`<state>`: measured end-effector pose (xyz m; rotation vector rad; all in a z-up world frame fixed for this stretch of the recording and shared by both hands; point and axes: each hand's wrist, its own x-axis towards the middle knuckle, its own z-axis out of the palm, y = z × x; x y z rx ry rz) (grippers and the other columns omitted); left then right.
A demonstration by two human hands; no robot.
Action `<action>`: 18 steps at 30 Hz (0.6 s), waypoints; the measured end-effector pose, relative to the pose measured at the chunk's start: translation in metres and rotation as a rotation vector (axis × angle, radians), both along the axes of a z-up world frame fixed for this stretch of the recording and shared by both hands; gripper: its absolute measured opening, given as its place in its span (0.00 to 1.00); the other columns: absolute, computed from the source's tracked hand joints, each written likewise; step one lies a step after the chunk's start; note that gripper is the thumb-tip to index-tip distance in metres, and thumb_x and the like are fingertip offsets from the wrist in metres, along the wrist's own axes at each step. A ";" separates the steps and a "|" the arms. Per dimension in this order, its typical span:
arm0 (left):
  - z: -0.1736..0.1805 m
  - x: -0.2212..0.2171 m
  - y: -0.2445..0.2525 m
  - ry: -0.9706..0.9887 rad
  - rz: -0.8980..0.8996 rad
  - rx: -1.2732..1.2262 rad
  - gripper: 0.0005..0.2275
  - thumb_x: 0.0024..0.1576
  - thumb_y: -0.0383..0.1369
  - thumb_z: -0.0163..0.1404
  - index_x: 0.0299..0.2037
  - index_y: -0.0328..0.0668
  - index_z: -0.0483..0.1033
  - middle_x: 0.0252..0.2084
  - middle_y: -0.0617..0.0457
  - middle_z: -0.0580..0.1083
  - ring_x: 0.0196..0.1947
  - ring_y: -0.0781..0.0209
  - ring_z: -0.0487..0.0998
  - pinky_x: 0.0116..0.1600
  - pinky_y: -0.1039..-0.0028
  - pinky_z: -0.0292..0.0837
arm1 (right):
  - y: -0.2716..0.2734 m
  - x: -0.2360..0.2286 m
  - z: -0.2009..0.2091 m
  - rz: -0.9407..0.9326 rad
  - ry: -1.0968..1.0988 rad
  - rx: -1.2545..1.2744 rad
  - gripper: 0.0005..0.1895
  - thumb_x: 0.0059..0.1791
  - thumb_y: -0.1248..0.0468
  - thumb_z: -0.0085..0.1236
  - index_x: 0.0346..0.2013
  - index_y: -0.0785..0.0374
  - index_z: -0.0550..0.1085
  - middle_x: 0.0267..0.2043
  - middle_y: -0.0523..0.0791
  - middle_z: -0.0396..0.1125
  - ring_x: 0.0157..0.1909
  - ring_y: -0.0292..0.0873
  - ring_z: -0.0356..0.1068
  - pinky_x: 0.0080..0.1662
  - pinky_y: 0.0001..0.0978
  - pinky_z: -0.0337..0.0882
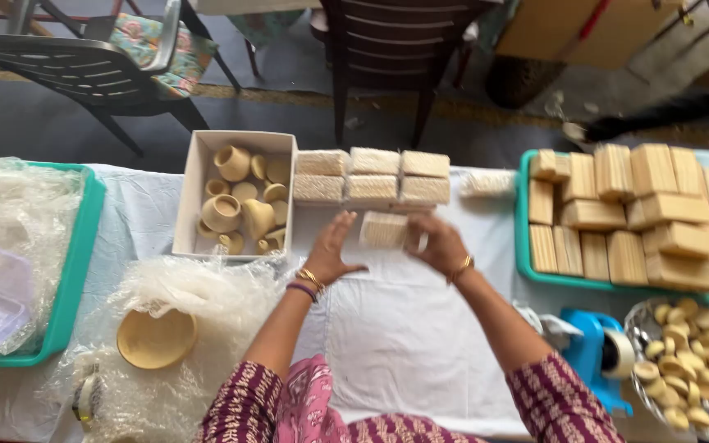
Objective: The person wipes a rectangular wooden block with a white cloth, then wraps it in bubble wrap and secures it with tape. The person repeats the wiping and wrapping process for a second wooden block. The wrapped items are placed on the table among other wooden products.
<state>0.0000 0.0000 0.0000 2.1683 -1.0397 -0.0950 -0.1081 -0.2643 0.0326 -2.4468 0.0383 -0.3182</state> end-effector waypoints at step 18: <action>0.014 0.159 -0.073 -0.124 0.085 0.192 0.43 0.41 0.43 0.69 0.68 0.38 0.61 0.68 0.46 0.65 0.65 0.48 0.67 0.69 0.58 0.56 | -0.037 0.202 0.006 -0.121 0.347 -0.254 0.33 0.30 0.57 0.80 0.48 0.56 0.80 0.46 0.46 0.72 0.52 0.51 0.71 0.54 0.42 0.71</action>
